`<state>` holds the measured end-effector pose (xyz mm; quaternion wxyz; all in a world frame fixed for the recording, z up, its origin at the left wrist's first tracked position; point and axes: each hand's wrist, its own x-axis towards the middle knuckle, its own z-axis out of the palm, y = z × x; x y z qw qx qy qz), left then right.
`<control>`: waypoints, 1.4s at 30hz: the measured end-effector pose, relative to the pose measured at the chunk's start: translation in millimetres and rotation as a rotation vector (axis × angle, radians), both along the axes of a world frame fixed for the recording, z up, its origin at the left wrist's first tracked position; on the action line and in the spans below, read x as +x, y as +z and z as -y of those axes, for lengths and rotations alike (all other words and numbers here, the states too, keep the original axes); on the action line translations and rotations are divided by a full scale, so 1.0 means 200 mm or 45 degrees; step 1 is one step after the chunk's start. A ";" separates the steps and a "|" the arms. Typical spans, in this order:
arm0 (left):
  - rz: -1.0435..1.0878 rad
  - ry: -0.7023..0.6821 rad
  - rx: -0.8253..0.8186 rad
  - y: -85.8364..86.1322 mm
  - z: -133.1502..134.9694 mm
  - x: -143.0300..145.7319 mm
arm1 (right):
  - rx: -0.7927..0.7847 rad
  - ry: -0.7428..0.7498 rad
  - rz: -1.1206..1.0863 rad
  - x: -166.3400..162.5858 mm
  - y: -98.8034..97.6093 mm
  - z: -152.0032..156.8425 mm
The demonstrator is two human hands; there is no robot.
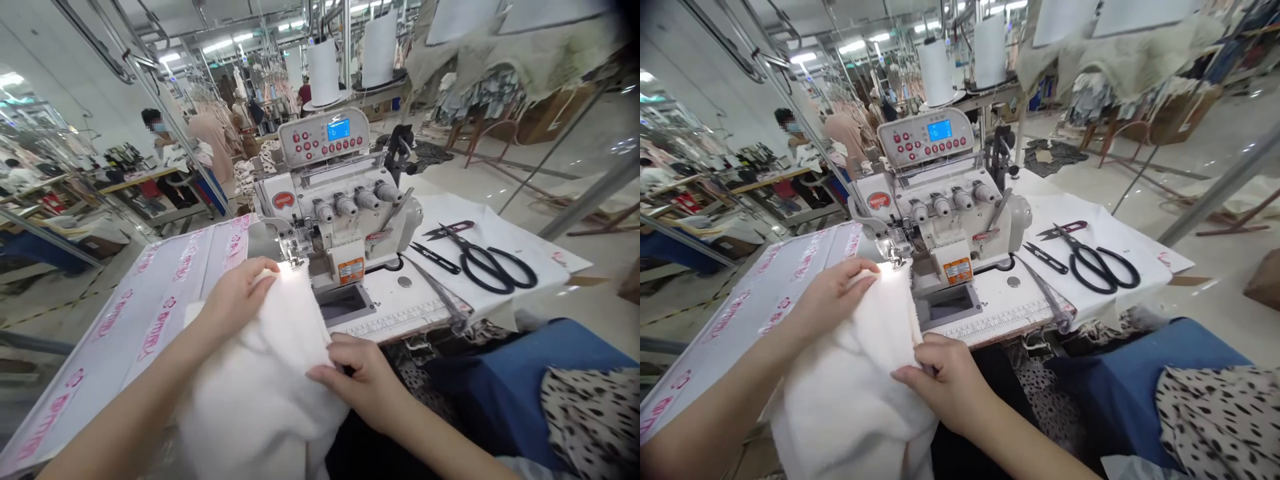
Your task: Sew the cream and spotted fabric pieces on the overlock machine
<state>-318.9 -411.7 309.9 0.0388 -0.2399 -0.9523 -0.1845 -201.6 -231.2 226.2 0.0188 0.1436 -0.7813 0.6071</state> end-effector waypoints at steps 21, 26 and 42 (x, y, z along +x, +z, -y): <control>-0.015 0.123 -0.075 -0.02 -0.07 -0.13 | 0.159 -0.053 -0.058 -0.01 -0.06 -0.03; -0.082 0.102 -0.082 -0.04 -0.06 -0.24 | 0.131 -0.118 -0.087 -0.06 -0.04 -0.01; -0.349 0.109 0.117 0.00 -0.02 -0.49 | -0.263 -0.192 -0.011 -0.25 -0.02 0.06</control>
